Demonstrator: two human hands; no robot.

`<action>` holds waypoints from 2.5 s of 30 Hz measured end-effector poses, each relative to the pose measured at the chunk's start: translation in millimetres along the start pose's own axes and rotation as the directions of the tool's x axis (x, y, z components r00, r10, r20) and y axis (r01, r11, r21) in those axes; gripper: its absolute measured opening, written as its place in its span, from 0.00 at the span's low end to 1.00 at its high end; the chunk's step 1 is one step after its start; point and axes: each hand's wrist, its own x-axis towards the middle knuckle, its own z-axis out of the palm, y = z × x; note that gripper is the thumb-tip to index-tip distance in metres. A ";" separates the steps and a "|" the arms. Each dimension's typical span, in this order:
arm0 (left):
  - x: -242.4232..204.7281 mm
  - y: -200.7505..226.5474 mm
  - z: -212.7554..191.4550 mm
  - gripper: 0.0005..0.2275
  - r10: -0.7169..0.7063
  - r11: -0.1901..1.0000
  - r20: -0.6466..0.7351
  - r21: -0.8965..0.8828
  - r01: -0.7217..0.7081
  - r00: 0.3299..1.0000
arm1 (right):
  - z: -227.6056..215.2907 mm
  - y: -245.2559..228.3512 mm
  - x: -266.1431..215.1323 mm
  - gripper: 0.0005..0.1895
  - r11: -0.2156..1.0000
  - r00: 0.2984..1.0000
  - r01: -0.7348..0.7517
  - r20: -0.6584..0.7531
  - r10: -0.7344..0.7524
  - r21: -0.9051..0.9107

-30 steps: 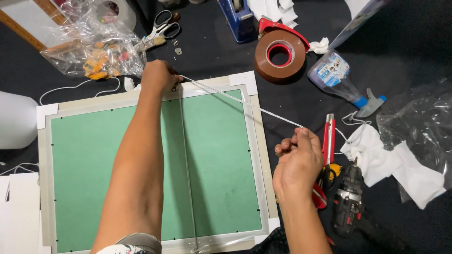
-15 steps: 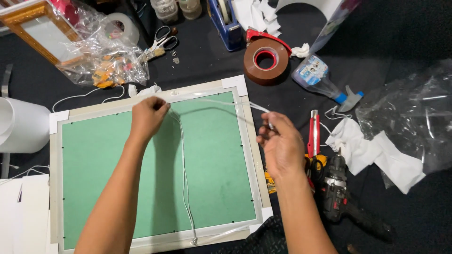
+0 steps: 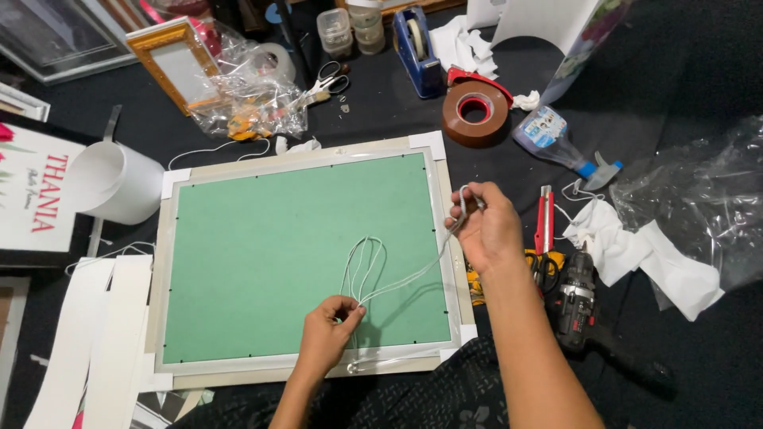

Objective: The person untangles a white wire and threads it through metal eyelets on the back of a framed board. They pull the wire taut, tie a knot, and trim the excess with scissors. The wire is then adjusted and secured to the frame.

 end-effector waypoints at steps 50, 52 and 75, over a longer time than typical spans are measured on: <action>344.3 53.6 -47.2 0.18 0.665 0.562 -0.009 0.664 -0.493 0.746 | 22.2 59.7 12.4 0.14 0.323 0.973 0.226 0.198 -0.120 -0.919; 351.6 62.2 -50.0 0.09 0.620 0.541 0.048 0.696 -0.471 0.783 | 18.2 66.3 28.4 0.11 0.328 0.977 0.196 0.158 -0.141 -0.924; 353.3 53.9 -26.9 0.03 0.970 0.143 0.005 0.796 -0.589 0.242 | 43.5 138.6 70.2 0.14 0.245 0.997 0.017 -0.001 -0.073 -0.969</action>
